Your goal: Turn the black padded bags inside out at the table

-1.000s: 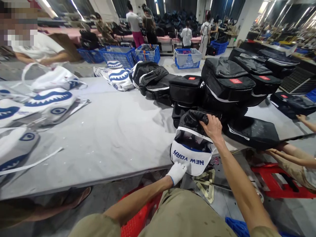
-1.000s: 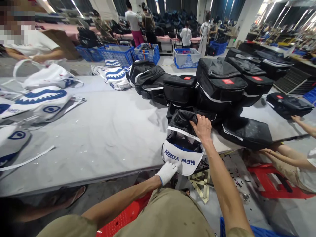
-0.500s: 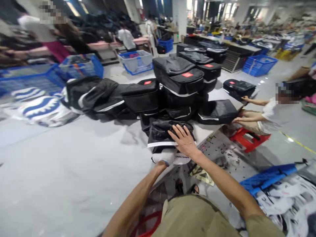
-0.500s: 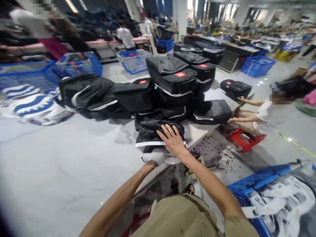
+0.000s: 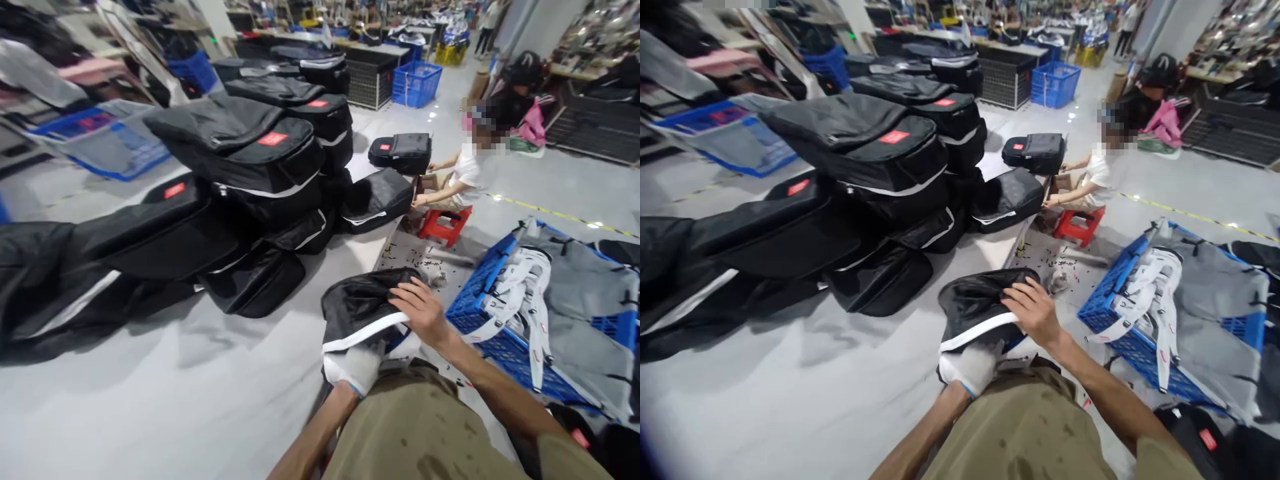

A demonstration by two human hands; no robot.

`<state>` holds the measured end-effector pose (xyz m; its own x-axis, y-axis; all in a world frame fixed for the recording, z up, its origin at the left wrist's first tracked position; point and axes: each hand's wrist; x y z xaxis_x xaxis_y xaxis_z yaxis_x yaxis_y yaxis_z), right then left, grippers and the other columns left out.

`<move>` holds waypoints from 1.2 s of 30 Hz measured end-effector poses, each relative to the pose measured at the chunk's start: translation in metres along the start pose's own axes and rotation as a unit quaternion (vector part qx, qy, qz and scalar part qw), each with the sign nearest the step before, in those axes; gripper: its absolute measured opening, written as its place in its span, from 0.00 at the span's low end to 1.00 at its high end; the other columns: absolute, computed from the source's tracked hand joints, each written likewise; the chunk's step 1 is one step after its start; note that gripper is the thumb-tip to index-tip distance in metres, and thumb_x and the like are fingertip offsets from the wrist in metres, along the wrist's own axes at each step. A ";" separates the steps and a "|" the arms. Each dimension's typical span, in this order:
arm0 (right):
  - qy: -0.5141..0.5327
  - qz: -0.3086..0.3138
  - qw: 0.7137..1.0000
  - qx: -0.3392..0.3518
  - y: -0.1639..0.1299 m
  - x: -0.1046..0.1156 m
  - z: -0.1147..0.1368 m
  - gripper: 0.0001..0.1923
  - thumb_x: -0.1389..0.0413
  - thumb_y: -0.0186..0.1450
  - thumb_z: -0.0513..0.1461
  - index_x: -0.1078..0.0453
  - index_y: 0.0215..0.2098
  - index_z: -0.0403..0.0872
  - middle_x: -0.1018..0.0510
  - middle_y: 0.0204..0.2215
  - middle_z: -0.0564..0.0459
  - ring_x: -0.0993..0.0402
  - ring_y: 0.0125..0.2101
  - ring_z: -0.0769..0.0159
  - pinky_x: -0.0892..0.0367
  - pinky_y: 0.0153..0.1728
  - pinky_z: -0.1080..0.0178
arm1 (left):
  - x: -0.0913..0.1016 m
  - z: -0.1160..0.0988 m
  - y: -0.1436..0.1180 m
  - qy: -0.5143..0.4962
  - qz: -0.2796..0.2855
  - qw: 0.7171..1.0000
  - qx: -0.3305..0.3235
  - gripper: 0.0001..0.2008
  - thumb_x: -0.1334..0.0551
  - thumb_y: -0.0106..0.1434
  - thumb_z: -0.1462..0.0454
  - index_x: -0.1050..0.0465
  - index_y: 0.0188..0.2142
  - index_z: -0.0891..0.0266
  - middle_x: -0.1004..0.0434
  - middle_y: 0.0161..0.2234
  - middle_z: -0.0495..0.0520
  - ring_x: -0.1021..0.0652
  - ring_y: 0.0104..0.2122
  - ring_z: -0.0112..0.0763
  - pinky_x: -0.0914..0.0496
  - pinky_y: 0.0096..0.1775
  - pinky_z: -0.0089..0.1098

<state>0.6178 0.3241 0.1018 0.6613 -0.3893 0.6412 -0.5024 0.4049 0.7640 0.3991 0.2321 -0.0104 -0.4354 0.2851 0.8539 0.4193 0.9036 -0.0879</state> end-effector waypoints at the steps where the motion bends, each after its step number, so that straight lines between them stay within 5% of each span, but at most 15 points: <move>1: -0.010 -0.002 0.999 -0.042 -0.014 0.012 0.000 0.15 0.45 0.84 0.44 0.17 0.58 0.47 0.10 0.55 0.46 0.17 0.59 0.56 0.32 0.76 0.47 | 0.000 -0.005 0.003 -0.002 0.007 1.000 -0.026 0.19 0.32 0.78 0.52 0.18 0.62 0.57 0.16 0.62 0.62 0.17 0.59 0.47 0.23 0.63 0.51; 4: -0.057 -0.014 0.988 -0.146 -0.056 0.044 0.004 0.20 0.47 0.85 0.48 0.17 0.59 0.48 0.10 0.51 0.46 0.15 0.54 0.57 0.28 0.72 0.49 | 0.006 -0.017 0.008 -0.005 0.023 0.993 -0.117 0.13 0.31 0.76 0.58 0.13 0.57 0.49 0.11 0.56 0.58 0.15 0.55 0.48 0.22 0.59 0.45; 9: -0.132 -0.054 0.962 -0.232 -0.108 0.078 0.007 0.16 0.46 0.84 0.43 0.19 0.60 0.48 0.10 0.49 0.46 0.13 0.51 0.55 0.24 0.68 0.48 | 0.033 -0.042 0.037 0.004 0.025 0.951 -0.308 0.19 0.35 0.75 0.66 0.16 0.62 0.49 0.10 0.55 0.55 0.13 0.49 0.43 0.22 0.50 0.42; 12: -0.196 -0.063 0.944 -0.258 -0.123 0.088 -0.007 0.14 0.44 0.82 0.41 0.18 0.57 0.47 0.10 0.47 0.45 0.13 0.50 0.53 0.21 0.63 0.50 | 0.052 -0.063 0.071 0.006 -0.142 0.901 -0.410 0.20 0.38 0.76 0.71 0.20 0.64 0.59 0.10 0.55 0.57 0.14 0.49 0.40 0.24 0.49 0.41; 14: -0.235 -0.052 0.932 -0.272 -0.129 0.090 -0.023 0.14 0.44 0.83 0.42 0.18 0.55 0.46 0.10 0.46 0.45 0.13 0.49 0.53 0.20 0.59 0.51 | 0.060 -0.077 0.098 -0.016 -0.271 0.863 -0.425 0.18 0.36 0.76 0.71 0.21 0.62 0.62 0.09 0.52 0.56 0.14 0.48 0.37 0.25 0.58 0.42; 16: -0.258 -0.044 0.923 -0.281 -0.130 0.088 -0.043 0.15 0.45 0.83 0.43 0.18 0.53 0.46 0.10 0.44 0.45 0.13 0.47 0.52 0.19 0.54 0.52 | 0.062 -0.086 0.127 -0.025 -0.342 0.850 -0.399 0.18 0.33 0.75 0.69 0.22 0.62 0.60 0.10 0.53 0.56 0.14 0.50 0.37 0.31 0.68 0.46; 19: -0.244 -0.030 0.930 -0.275 -0.123 0.081 -0.074 0.17 0.48 0.85 0.46 0.18 0.50 0.47 0.10 0.43 0.46 0.12 0.46 0.52 0.18 0.48 0.53 | 0.058 -0.086 0.171 0.011 -0.381 0.870 -0.314 0.27 0.34 0.69 0.70 0.23 0.66 0.60 0.14 0.62 0.64 0.18 0.62 0.49 0.34 0.71 0.55; 22: -0.189 -0.009 0.944 -0.269 -0.111 0.071 -0.107 0.18 0.50 0.85 0.45 0.19 0.49 0.49 0.11 0.40 0.48 0.11 0.44 0.55 0.18 0.44 0.57 | 0.053 -0.072 0.213 0.011 -0.355 0.900 -0.251 0.36 0.36 0.59 0.70 0.24 0.69 0.64 0.18 0.67 0.68 0.21 0.65 0.58 0.28 0.67 0.59; 26: -0.089 0.036 0.946 -0.309 -0.098 0.059 -0.159 0.18 0.48 0.85 0.45 0.20 0.41 0.50 0.15 0.32 0.52 0.15 0.33 0.61 0.22 0.34 0.63 | 0.052 -0.052 0.265 -0.070 -0.306 0.920 -0.233 0.30 0.33 0.61 0.61 0.18 0.63 0.63 0.12 0.59 0.67 0.15 0.55 0.55 0.19 0.58 0.51; 29: -0.013 0.074 0.927 -0.367 -0.093 0.050 -0.205 0.24 0.45 0.82 0.49 0.24 0.30 0.51 0.22 0.24 0.56 0.22 0.24 0.63 0.29 0.28 0.63 | 0.054 -0.046 0.304 -0.181 -0.198 0.952 -0.146 0.24 0.35 0.61 0.62 0.12 0.56 0.58 0.09 0.48 0.62 0.12 0.47 0.49 0.17 0.52 0.45; 31: 0.053 0.097 0.899 -0.425 -0.091 0.042 -0.236 0.28 0.44 0.79 0.53 0.30 0.23 0.51 0.29 0.18 0.57 0.30 0.20 0.64 0.36 0.23 0.63 | 0.055 -0.044 0.328 -0.282 -0.090 0.954 -0.043 0.19 0.33 0.62 0.60 0.10 0.51 0.55 0.09 0.45 0.59 0.12 0.47 0.50 0.18 0.53 0.45; 33: 0.130 0.123 0.855 -0.487 -0.091 0.031 -0.263 0.31 0.42 0.75 0.56 0.36 0.19 0.51 0.36 0.16 0.58 0.37 0.19 0.66 0.43 0.22 0.62 | 0.055 -0.042 0.349 -0.372 0.002 0.927 0.055 0.15 0.30 0.66 0.55 0.10 0.50 0.54 0.09 0.47 0.58 0.13 0.50 0.52 0.19 0.54 0.46; 36: 0.214 0.147 0.774 -0.577 -0.089 0.001 -0.298 0.30 0.42 0.69 0.59 0.38 0.18 0.51 0.42 0.18 0.59 0.44 0.22 0.67 0.49 0.24 0.62 | 0.054 -0.033 0.363 -0.438 0.064 0.888 0.128 0.22 0.30 0.73 0.45 0.14 0.54 0.57 0.10 0.50 0.59 0.13 0.50 0.46 0.18 0.53 0.47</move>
<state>0.8288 0.5341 0.0128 0.8613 0.0705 0.5032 0.0024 0.9898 -0.1427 0.5543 0.5651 0.0213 -0.8966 0.4284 0.1124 0.3636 0.8569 -0.3653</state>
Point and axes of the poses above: each hand's wrist, its own y-axis towards the middle knuckle, its own x-axis out of the back of the hand, z = x × y
